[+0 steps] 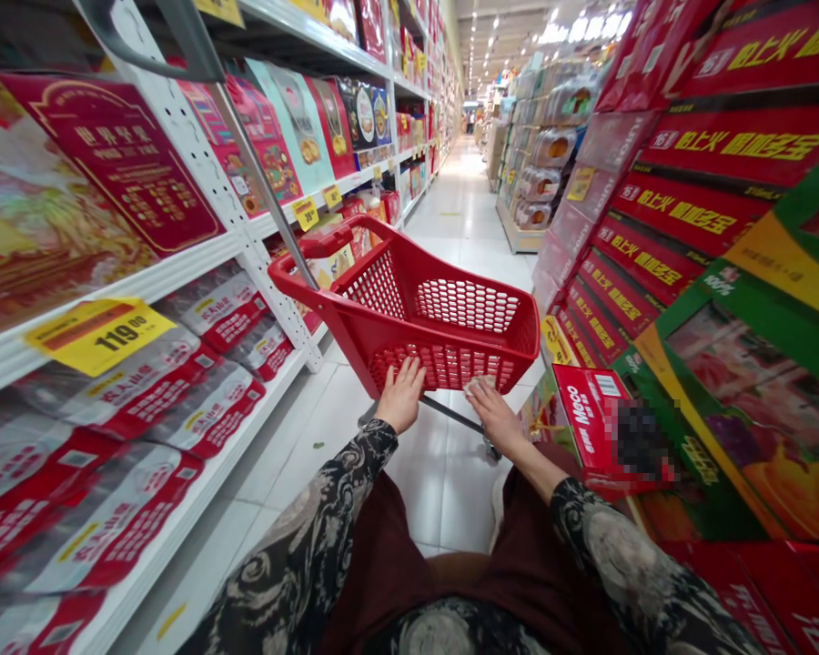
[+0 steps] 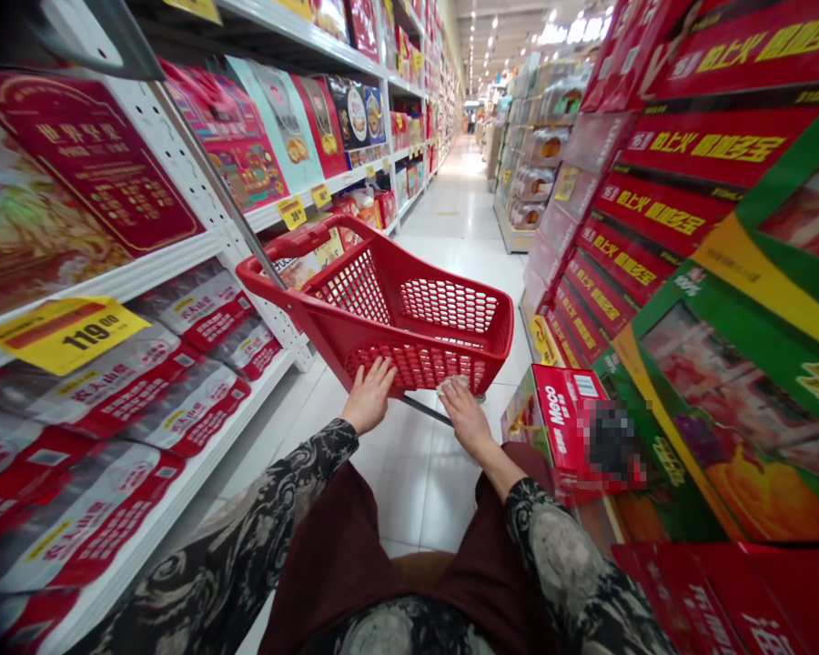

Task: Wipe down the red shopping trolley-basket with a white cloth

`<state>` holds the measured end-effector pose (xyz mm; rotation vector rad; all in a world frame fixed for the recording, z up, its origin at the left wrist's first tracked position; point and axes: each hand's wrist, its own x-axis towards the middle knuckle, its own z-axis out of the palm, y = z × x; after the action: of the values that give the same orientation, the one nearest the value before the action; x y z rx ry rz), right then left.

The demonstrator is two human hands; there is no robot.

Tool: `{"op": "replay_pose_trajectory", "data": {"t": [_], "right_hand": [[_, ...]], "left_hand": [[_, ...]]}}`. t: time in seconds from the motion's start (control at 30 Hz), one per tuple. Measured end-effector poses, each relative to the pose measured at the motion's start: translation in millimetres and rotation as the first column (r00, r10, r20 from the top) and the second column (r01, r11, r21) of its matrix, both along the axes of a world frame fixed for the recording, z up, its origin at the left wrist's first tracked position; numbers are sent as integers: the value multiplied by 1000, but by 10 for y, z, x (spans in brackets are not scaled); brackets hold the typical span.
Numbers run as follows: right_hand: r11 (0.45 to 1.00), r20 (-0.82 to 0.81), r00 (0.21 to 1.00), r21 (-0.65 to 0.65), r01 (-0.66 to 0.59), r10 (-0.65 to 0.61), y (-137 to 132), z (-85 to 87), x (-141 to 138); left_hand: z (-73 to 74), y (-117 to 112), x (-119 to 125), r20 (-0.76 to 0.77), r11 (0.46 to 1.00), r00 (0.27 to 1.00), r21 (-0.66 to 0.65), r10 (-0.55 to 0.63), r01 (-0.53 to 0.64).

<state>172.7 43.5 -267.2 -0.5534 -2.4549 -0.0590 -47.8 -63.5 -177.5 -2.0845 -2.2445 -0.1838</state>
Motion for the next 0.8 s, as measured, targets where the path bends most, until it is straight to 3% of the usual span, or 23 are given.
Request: {"op": "replay_pose_trajectory", "data": {"t": [0.13, 0.2, 0.27, 0.47, 0.53, 0.6, 0.73, 0.8], "right_hand": [[997, -168, 986, 75, 20, -8, 94, 553, -241], [993, -176, 984, 108, 44, -24, 173, 681, -346], [993, -119, 993, 118, 25, -11, 219, 614, -389], [1000, 151, 988, -1, -25, 25, 77, -99, -213], [999, 164, 986, -20, -28, 31, 2, -146, -197], [998, 104, 993, -5, -55, 55, -49, -11, -259], [995, -62, 995, 78, -67, 72, -26, 485, -521], [994, -71, 996, 91, -52, 59, 32, 610, -623]], "left_hand": [[-48, 11, -16, 29, 998, 997, 3, 66, -67], [-54, 16, 17, 44, 997, 996, -1, 80, -80], [-54, 5, 65, 53, 997, 996, -11, 71, -71], [-81, -97, 141, 45, 999, 998, -29, 39, -37], [-94, -109, 119, 48, 999, 998, -31, 41, -39], [-99, -94, 86, 58, 998, 997, -29, 56, -54], [-89, -27, 42, 82, 995, 992, -22, 98, -97], [-85, -13, 47, 84, 994, 991, -27, 107, -105]]}}
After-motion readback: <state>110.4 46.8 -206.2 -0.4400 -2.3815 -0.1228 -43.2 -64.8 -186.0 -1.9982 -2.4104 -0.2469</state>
